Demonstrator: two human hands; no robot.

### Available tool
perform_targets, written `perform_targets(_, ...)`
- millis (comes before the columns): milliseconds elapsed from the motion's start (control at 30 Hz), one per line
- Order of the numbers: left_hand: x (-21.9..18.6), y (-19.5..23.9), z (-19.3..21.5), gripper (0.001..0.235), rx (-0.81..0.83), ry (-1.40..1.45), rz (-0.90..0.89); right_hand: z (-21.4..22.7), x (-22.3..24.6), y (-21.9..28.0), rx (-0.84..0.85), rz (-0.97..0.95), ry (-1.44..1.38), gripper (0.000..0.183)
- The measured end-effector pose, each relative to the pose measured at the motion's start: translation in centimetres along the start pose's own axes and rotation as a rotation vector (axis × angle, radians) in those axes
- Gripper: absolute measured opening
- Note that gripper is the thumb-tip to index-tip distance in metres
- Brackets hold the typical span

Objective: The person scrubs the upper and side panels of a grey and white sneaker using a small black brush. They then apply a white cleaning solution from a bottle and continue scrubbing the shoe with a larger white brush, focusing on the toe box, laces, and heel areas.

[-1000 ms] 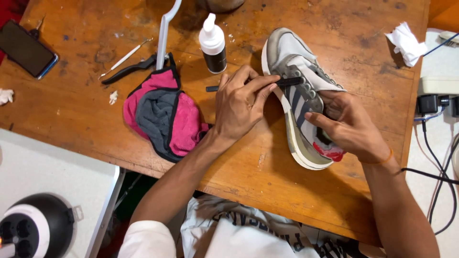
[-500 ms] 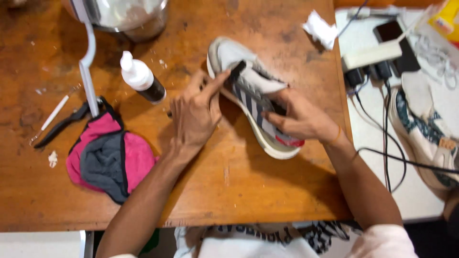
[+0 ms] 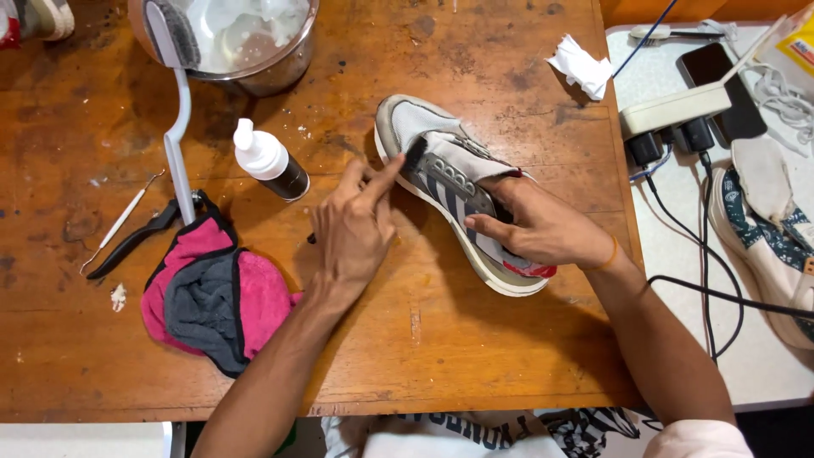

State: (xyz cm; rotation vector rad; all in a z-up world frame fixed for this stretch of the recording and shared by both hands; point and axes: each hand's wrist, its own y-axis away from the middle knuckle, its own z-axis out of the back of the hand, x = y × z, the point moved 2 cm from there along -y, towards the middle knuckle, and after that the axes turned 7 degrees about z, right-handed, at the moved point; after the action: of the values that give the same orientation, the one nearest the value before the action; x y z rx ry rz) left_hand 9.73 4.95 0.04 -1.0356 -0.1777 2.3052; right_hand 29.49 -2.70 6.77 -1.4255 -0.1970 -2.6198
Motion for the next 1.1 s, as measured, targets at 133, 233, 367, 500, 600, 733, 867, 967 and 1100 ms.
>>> perform_targets(133, 0.0, -0.1, -0.2, 0.036, 0.007, 0.027, -0.013, 0.3, 0.2, -0.4, 0.013, -0.022, 0.022, 0.016)
perform_targets(233, 1.0, -1.2, 1.5, 0.027, -0.042, -0.001, 0.038, 0.1, -1.8, -0.2, 0.015, -0.001, 0.006, 0.019)
perform_targets(367, 1.5, -0.8, 0.9, 0.022, -0.039, 0.060, 0.045, 0.0, -1.1, 0.0, -0.014, -0.014, -0.014, 0.022)
perform_targets(500, 1.9, -1.4, 0.5, 0.017, -0.070, 0.132, 0.040, 0.4, 0.0, -0.4, -0.021, 0.036, 0.002, 0.024)
perform_targets(600, 1.1, -0.9, 0.7, 0.015, -0.075, 0.101, 0.037, -0.5, -0.4, 0.5, -0.030, 0.057, -0.013, 0.024)
perform_targets(733, 0.8, -0.6, -0.1, 0.018, -0.043, 0.179, 0.059, 0.3, -1.0, -0.2, -0.031, 0.122, -0.096, 0.019)
perform_targets(867, 1.5, -1.1, 0.4, 0.016, -0.080, 0.153, 0.069, 0.0, -2.0, -0.2, -0.004, 0.116, -0.070, 0.016)
perform_targets(967, 1.2, -1.2, -0.6, 0.017, -0.014, 0.332, 0.118, -0.1, -3.5, 0.1, -0.013, 0.096, -0.096, 0.017)
perform_targets(1100, 1.2, -0.8, -0.6, 0.017, -0.026, 0.217, 0.085, -0.3, -3.9, 0.3, -0.045, 0.050, -0.039, 0.025)
